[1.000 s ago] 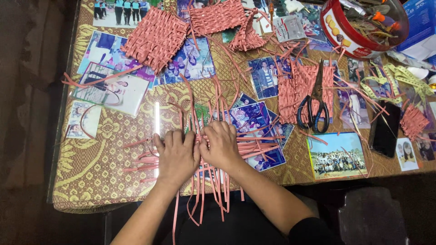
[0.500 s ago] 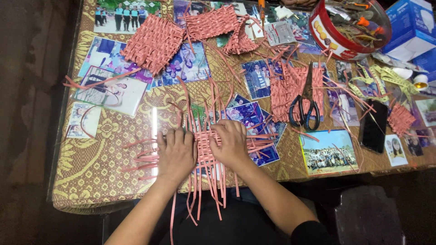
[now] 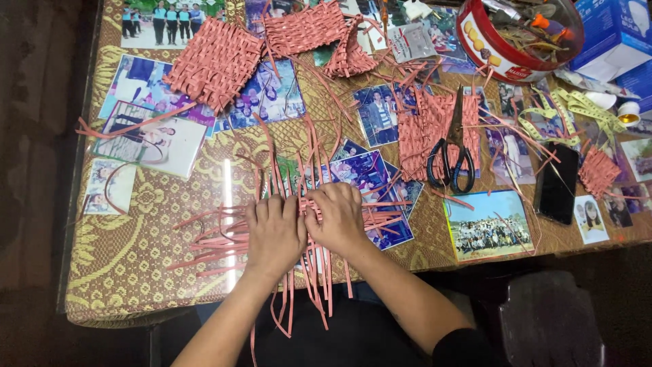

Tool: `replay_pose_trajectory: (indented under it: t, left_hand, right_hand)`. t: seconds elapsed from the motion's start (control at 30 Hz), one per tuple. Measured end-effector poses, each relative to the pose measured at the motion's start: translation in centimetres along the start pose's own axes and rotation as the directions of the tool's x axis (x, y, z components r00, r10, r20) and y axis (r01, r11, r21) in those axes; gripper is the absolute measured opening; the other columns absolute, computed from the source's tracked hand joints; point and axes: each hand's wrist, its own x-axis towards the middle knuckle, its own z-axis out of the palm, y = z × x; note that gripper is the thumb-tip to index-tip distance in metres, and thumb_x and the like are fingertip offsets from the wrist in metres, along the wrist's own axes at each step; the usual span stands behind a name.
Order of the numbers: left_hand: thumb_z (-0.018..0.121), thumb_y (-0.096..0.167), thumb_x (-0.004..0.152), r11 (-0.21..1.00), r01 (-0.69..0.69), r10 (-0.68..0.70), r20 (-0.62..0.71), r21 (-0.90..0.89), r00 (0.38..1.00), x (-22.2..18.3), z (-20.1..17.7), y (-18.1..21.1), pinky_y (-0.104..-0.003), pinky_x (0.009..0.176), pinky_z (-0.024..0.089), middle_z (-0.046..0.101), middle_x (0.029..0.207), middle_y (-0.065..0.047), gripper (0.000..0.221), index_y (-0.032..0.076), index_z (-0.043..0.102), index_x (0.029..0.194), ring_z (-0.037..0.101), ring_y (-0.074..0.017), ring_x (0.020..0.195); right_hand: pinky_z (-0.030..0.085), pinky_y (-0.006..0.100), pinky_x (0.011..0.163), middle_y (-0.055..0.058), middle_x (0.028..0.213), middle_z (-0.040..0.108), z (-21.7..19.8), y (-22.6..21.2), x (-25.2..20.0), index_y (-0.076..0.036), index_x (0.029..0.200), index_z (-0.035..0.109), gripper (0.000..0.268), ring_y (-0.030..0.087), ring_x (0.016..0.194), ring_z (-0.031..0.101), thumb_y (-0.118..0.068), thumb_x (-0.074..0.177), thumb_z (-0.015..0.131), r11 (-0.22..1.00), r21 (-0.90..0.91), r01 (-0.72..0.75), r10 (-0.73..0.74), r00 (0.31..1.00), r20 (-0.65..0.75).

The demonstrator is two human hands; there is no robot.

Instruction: Weaving pink plastic strips into a mat on a table

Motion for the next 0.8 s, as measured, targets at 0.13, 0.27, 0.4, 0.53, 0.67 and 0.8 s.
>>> replay_pose_trajectory:
  t: [0.13,0.27,0.4,0.53,0.67,0.8]
  left_hand:
    - [0.041,0.038,0.076,1.000,0.004,-0.004,0.022,-0.003,1.000,0.1,0.3,-0.2,-0.043,0.089,0.028,0.046,0.091,-0.007,0.035,0.015,0.050,0.101,0.043,-0.0245,0.093]
    - [0.040,0.037,0.078,1.000,-0.007,0.007,0.052,-0.015,0.999,0.1,0.4,-0.3,-0.041,0.084,0.030,0.046,0.092,-0.008,0.034,0.015,0.049,0.102,0.044,-0.0252,0.094]
    - [0.040,0.038,0.078,1.000,-0.013,0.013,0.028,-0.024,1.000,-0.1,0.4,-0.3,-0.040,0.083,0.030,0.046,0.092,-0.008,0.035,0.016,0.049,0.103,0.044,-0.0257,0.095]
    - [0.041,0.037,0.079,0.999,-0.029,0.027,-0.049,-0.024,0.998,-0.4,0.7,-0.3,-0.040,0.082,0.031,0.047,0.090,-0.009,0.032,0.016,0.051,0.101,0.046,-0.0262,0.093]
    - [0.042,0.035,0.079,0.998,-0.067,0.067,-0.046,-0.010,0.997,-0.1,0.2,-0.1,-0.041,0.088,0.027,0.047,0.096,-0.009,0.029,0.016,0.051,0.101,0.043,-0.0265,0.099]
    - [0.042,0.032,0.081,0.992,-0.125,0.124,-0.059,-0.002,0.990,-0.1,0.0,0.0,-0.040,0.089,0.029,0.049,0.097,-0.008,0.023,0.018,0.053,0.096,0.044,-0.0251,0.100]
  right_hand:
    - [0.035,0.035,0.070,0.000,0.077,0.050,0.1,0.2,0.0,-0.019,0.084,0.056,0.019,0.022,0.082,0.049,-0.025,0.065,0.057,1.000,0.015,-0.011,0.011,1.000,0.019]
    - [0.034,0.035,0.072,-0.001,0.077,0.050,0.3,0.4,-0.1,-0.019,0.082,0.056,0.019,0.022,0.083,0.049,-0.022,0.063,0.058,0.998,0.069,-0.004,0.005,1.000,-0.008]
    - [0.034,0.035,0.075,-0.001,0.085,0.052,0.6,1.4,-0.7,-0.019,0.086,0.058,0.021,0.023,0.088,0.048,-0.020,0.066,0.060,0.984,0.179,0.005,0.009,0.997,-0.081]
    - [0.033,0.037,0.075,0.001,0.089,0.054,-2.6,3.3,-0.8,-0.018,0.088,0.058,0.017,0.024,0.088,0.048,-0.017,0.072,0.057,0.995,0.100,0.004,0.014,0.984,-0.177]
    - [0.035,0.033,0.073,-0.002,0.079,0.060,-4.5,4.5,-0.4,-0.021,0.078,0.062,0.008,0.020,0.079,0.054,-0.020,0.071,0.059,0.995,0.022,-0.092,0.092,0.996,0.002]
    - [0.035,0.033,0.072,-0.003,0.078,0.061,-5.0,4.4,-0.2,-0.022,0.075,0.064,0.005,0.020,0.080,0.054,-0.023,0.071,0.061,0.995,0.021,-0.096,0.094,0.993,0.075]
